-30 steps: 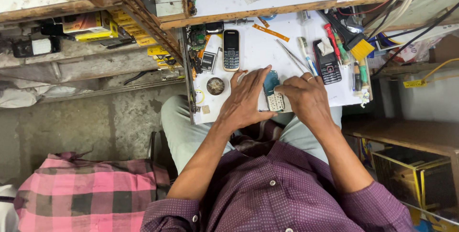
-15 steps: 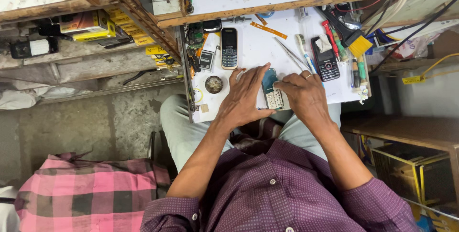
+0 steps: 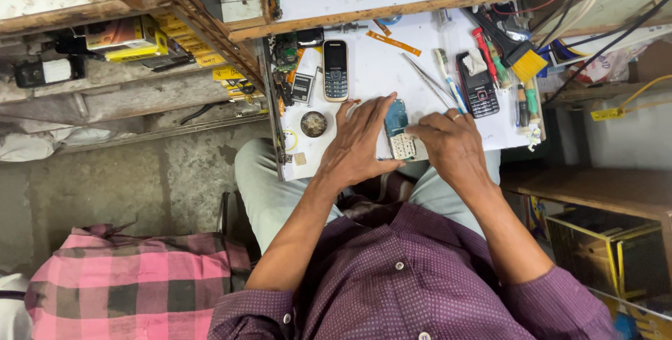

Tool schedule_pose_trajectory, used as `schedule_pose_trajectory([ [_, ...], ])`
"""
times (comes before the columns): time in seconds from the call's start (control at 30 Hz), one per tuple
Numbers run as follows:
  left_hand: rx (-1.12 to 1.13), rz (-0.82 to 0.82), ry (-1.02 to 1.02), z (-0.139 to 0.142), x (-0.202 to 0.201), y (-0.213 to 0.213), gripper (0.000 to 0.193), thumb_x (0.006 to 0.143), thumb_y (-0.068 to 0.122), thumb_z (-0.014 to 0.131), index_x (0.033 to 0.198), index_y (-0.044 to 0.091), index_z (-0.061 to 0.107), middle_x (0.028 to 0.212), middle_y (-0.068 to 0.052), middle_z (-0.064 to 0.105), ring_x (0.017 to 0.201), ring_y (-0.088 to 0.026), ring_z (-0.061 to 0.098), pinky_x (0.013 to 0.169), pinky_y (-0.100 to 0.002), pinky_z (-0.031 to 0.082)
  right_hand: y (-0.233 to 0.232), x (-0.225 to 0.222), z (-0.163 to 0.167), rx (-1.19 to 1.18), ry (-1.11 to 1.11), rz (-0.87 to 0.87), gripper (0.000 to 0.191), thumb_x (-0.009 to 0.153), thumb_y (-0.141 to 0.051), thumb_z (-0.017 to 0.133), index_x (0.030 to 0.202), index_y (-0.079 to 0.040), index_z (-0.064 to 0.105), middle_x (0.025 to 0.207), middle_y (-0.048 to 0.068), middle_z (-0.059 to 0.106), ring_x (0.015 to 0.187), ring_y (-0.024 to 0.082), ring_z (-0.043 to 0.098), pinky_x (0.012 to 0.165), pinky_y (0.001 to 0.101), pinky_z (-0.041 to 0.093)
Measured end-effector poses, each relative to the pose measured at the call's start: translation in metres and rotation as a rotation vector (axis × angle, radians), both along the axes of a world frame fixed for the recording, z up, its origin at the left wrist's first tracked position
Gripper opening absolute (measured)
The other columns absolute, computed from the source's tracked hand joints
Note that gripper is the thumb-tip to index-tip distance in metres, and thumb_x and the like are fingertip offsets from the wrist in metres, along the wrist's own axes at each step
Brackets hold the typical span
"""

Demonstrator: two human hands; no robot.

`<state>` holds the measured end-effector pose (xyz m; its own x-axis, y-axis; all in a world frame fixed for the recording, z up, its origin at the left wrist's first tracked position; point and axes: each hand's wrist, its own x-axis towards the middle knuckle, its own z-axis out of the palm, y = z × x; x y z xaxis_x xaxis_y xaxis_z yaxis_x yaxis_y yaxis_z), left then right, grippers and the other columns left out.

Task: The person sits at a cluttered repair workbench and solders a small teal circuit board, holding the board with one hand while using a yellow soldering iron with the other. They reposition the board, work on its edges, and set it down on the bench between soldering passes.

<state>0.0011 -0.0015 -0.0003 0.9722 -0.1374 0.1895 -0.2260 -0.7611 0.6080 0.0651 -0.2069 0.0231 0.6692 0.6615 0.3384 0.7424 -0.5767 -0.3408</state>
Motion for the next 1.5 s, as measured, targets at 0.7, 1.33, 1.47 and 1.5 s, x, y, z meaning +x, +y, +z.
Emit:
schedule_pose_trajectory([
  [0.7, 0.007, 0.001, 0.055, 0.000, 0.001, -0.001, 0.120, 0.066, 0.049, 0.089, 0.158, 0.006, 0.024, 0.150, -0.019, 0.047, 0.142, -0.030, 0.041, 0.122, -0.055, 0.017, -0.007, 0.010, 0.012, -0.173, -0.050, -0.033, 0.029, 0.074, 0.002, 0.068, 0.093, -0.017, 0.079, 0.096, 0.000, 0.075, 0.094, 0.026, 0.067, 0.085, 0.0416, 0.049],
  [1.33, 0.011, -0.038, -0.015, 0.002, -0.004, -0.001, 0.112, 0.070, 0.046, 0.089, 0.157, 0.009, 0.029, 0.157, -0.009, 0.045, 0.144, -0.025, 0.043, 0.122, -0.054, 0.017, -0.030, 0.021, 0.014, 0.162, 0.068, -0.249, 0.013, 0.093, -0.007, 0.076, 0.106, -0.006, 0.075, 0.097, 0.011, 0.074, 0.088, 0.032, 0.069, 0.078, 0.0438, 0.048],
  [1.47, 0.035, -0.052, -0.026, 0.001, -0.005, -0.001, 0.110, 0.071, 0.048, 0.087, 0.158, 0.012, 0.030, 0.159, -0.005, 0.043, 0.143, -0.022, 0.045, 0.123, -0.053, 0.016, -0.020, 0.017, 0.015, 0.188, 0.234, -0.333, 0.012, 0.100, -0.010, 0.075, 0.111, -0.007, 0.075, 0.097, 0.013, 0.073, 0.083, 0.032, 0.069, 0.075, 0.0410, 0.050],
  [1.5, 0.039, -0.051, -0.040, 0.001, -0.006, -0.001, 0.110, 0.071, 0.049, 0.087, 0.158, 0.013, 0.030, 0.161, -0.004, 0.043, 0.144, -0.022, 0.045, 0.124, -0.053, 0.016, -0.017, 0.016, 0.015, 0.186, 0.311, -0.370, 0.013, 0.101, -0.011, 0.074, 0.113, -0.007, 0.076, 0.095, 0.014, 0.073, 0.079, 0.032, 0.069, 0.073, 0.0401, 0.051],
])
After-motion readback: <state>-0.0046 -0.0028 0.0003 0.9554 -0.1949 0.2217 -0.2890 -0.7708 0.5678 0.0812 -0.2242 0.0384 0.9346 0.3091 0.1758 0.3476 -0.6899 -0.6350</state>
